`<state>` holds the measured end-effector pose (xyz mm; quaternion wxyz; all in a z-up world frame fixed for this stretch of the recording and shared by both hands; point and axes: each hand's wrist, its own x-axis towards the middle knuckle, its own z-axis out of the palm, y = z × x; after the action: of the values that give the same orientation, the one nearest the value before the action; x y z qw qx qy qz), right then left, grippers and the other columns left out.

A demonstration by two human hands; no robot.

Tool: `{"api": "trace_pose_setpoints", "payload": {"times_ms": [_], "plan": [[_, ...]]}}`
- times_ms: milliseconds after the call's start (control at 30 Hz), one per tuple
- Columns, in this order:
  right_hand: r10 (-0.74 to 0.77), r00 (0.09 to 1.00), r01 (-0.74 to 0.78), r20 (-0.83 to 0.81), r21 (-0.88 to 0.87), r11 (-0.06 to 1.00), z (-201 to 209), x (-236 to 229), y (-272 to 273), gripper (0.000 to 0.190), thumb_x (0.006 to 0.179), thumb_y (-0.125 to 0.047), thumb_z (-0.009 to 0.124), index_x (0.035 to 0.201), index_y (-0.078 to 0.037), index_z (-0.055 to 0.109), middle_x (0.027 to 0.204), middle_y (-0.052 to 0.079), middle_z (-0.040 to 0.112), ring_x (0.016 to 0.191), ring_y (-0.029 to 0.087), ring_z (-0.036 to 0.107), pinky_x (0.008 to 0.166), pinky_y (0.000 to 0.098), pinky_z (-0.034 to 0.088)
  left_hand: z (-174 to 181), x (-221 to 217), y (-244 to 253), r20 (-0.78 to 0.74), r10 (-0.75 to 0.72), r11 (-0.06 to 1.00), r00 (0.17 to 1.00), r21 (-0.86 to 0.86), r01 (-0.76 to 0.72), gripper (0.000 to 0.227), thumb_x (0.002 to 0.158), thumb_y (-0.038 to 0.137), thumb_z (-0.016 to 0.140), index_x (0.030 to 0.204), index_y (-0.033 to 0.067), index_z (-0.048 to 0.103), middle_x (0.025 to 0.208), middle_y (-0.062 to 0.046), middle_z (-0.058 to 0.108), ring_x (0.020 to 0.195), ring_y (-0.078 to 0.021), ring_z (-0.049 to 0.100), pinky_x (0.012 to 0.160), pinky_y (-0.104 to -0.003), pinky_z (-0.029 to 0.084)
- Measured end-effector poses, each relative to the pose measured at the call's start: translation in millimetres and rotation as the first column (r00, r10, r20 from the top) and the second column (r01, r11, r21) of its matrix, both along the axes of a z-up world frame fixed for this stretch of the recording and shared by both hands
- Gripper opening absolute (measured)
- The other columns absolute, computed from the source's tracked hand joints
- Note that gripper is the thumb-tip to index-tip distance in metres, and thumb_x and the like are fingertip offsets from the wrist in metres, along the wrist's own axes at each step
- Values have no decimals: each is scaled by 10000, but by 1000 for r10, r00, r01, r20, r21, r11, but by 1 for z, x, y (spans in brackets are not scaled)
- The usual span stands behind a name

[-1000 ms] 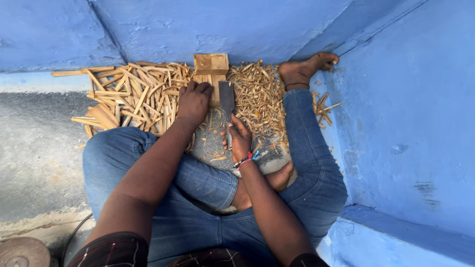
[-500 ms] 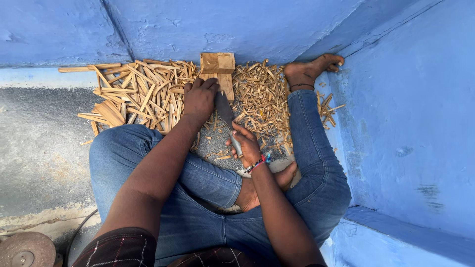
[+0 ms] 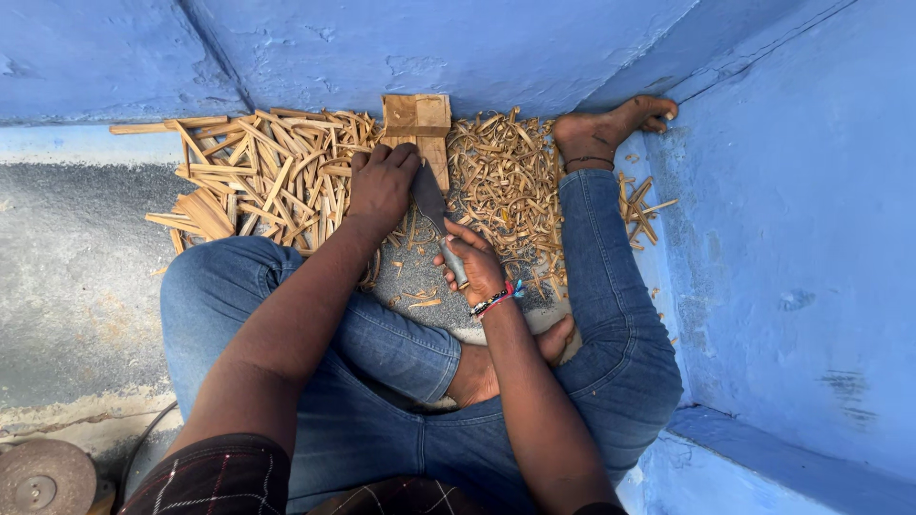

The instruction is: The person uses a blade to shave thin strips and chips off pieces of wood while sitting on the floor, handling several small wooden sticks and larger blocks over a pile of wood shavings.

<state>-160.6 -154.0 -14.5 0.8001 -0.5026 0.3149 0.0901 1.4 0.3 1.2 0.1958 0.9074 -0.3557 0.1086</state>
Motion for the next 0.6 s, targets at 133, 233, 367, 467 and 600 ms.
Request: {"api": "trace_pose_setpoints", "payload": {"times_ms": [133,233,367,467,600], "plan": [[-7,1000,7,14,-40,999,0,2,4,445,1006,-186,609,1451,-180,594,766,103,693,462,108,552,370,253,424,-1,3,-2,-34,-1,1000,999,21,2,337,917,91,575,1226,148,696,1334,27,643,1144,-221,579,930,-425,388],[-17,999,19,31,-63,998,-1,9,9,452,1005,-179,615,1456,-164,589,767,105,695,464,107,554,368,255,421,-1,5,-3,-28,1,999,1000,40,0,357,908,84,577,1241,144,691,1327,14,642,1135,-217,575,925,-422,383],[-29,999,30,14,-66,997,-3,12,14,459,1003,-200,606,1461,-172,582,762,80,692,457,93,545,372,243,423,-4,2,-2,-42,-3,998,999,56,6,353,903,83,581,1234,143,689,1342,15,638,1154,-221,568,931,-420,381],[-46,999,47,14,-74,996,-4,20,14,460,995,-183,617,1454,-169,596,766,87,689,467,100,553,373,248,421,-1,6,-1,-29,-6,999,1000,41,8,350,906,92,583,1236,144,686,1365,15,630,1159,-221,569,932,-426,379],[-54,998,55,35,-22,998,-9,32,14,449,997,-197,621,1445,-187,591,763,87,683,462,112,546,372,255,422,-1,5,-2,-20,9,997,1000,83,-7,366,891,108,595,1245,144,680,1361,4,625,1145,-234,575,914,-445,376]]}}
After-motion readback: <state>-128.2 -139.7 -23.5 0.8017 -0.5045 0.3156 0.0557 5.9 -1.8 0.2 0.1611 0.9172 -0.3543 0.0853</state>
